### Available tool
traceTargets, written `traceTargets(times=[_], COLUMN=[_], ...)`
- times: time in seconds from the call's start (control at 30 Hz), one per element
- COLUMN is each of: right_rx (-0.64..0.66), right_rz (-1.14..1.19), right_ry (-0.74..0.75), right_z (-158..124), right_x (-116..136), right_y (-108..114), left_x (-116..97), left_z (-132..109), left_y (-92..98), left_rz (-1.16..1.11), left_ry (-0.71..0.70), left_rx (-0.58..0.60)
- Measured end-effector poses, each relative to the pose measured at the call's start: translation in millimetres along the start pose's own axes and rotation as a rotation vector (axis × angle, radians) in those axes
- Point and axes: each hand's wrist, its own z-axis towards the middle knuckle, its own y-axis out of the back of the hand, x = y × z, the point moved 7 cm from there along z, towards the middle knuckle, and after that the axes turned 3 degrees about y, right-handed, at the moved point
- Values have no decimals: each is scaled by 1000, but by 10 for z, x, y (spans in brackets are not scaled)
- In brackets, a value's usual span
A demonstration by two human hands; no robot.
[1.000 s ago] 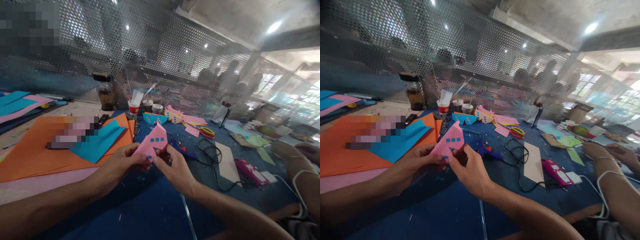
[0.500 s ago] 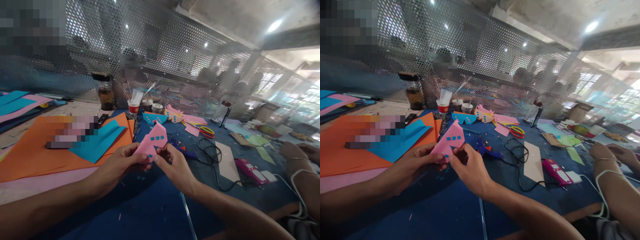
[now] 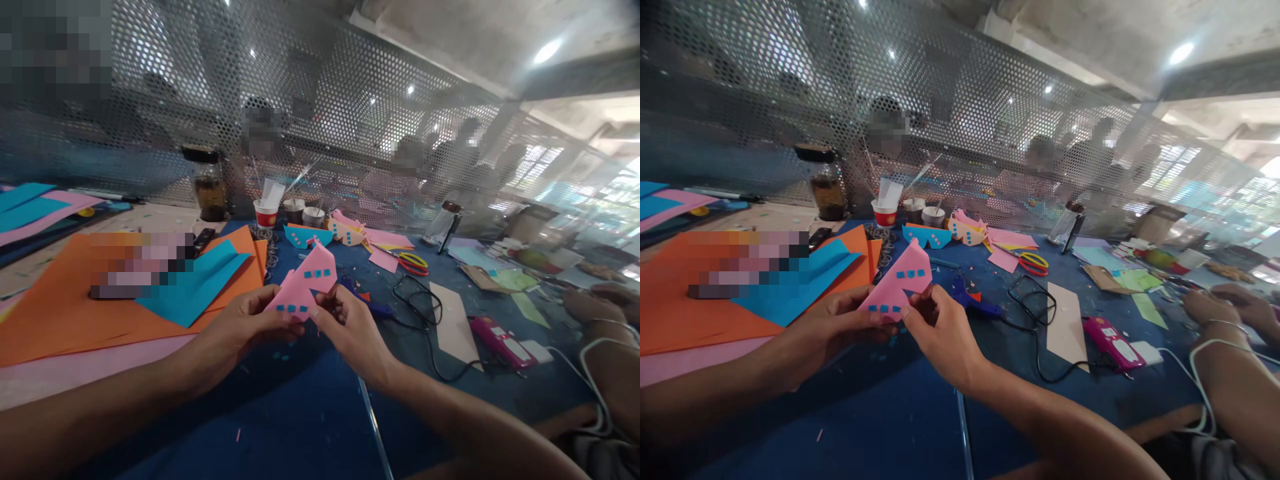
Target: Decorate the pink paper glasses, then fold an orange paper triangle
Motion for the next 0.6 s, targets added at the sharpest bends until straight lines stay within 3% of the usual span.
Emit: traceTargets(times=[0.6], right_rx=[11], right_rz=[-26], right_ry=[5], right_z=[3], right_x=[25], right_y=[-17], left_x=[12], left_z=[6], left_y=[18], left_rz=[5], left_ry=[30], left_rx=[-53])
